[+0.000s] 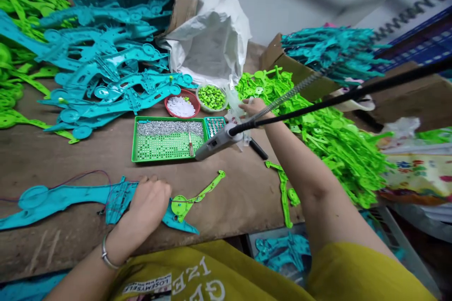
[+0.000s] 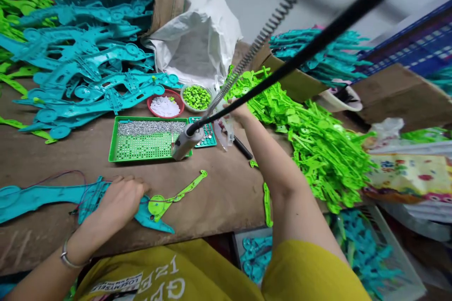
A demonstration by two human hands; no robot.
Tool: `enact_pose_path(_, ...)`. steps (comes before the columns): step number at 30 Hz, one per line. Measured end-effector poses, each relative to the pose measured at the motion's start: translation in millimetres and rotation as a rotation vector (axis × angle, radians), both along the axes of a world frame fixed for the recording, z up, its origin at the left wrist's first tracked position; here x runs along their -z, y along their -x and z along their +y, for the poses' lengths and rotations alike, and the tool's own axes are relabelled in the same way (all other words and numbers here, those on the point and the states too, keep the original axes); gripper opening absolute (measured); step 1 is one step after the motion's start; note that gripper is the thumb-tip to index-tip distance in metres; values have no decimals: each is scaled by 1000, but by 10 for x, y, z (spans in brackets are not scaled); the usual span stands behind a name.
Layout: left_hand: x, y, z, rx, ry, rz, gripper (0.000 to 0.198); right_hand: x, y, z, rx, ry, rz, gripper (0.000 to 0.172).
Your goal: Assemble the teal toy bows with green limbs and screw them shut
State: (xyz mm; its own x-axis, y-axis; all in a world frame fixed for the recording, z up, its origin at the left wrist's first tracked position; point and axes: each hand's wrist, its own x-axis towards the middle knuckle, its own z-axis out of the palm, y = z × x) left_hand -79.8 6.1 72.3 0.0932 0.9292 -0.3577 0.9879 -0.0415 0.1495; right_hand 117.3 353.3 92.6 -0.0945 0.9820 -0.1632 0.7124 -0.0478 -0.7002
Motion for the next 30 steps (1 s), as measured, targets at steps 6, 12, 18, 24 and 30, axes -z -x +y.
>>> enact_pose_path(6, 34, -15, -50, 20, -45, 47, 28, -152, -383, -329, 169, -159, 365, 17)
enact_pose_path(12, 78, -23, -67, 34, -96, 78, 24, 32, -731, -1516, 153, -601, 680, 9)
enact_pose_path(18, 130, -32, -87, 12, -164, 110, 24, 574, -913, -2414, 196, -523, 671, 27)
enact_pose_path(24, 152, -22, -116, 32, -186, 106, 25, 643, -1345, -2579, 122, -162, 336, 32)
enact_pose_path(30, 147, 18, -128, 68, -194, 95, 18, 590, -1257, -2645, 101, 19, 314, 36)
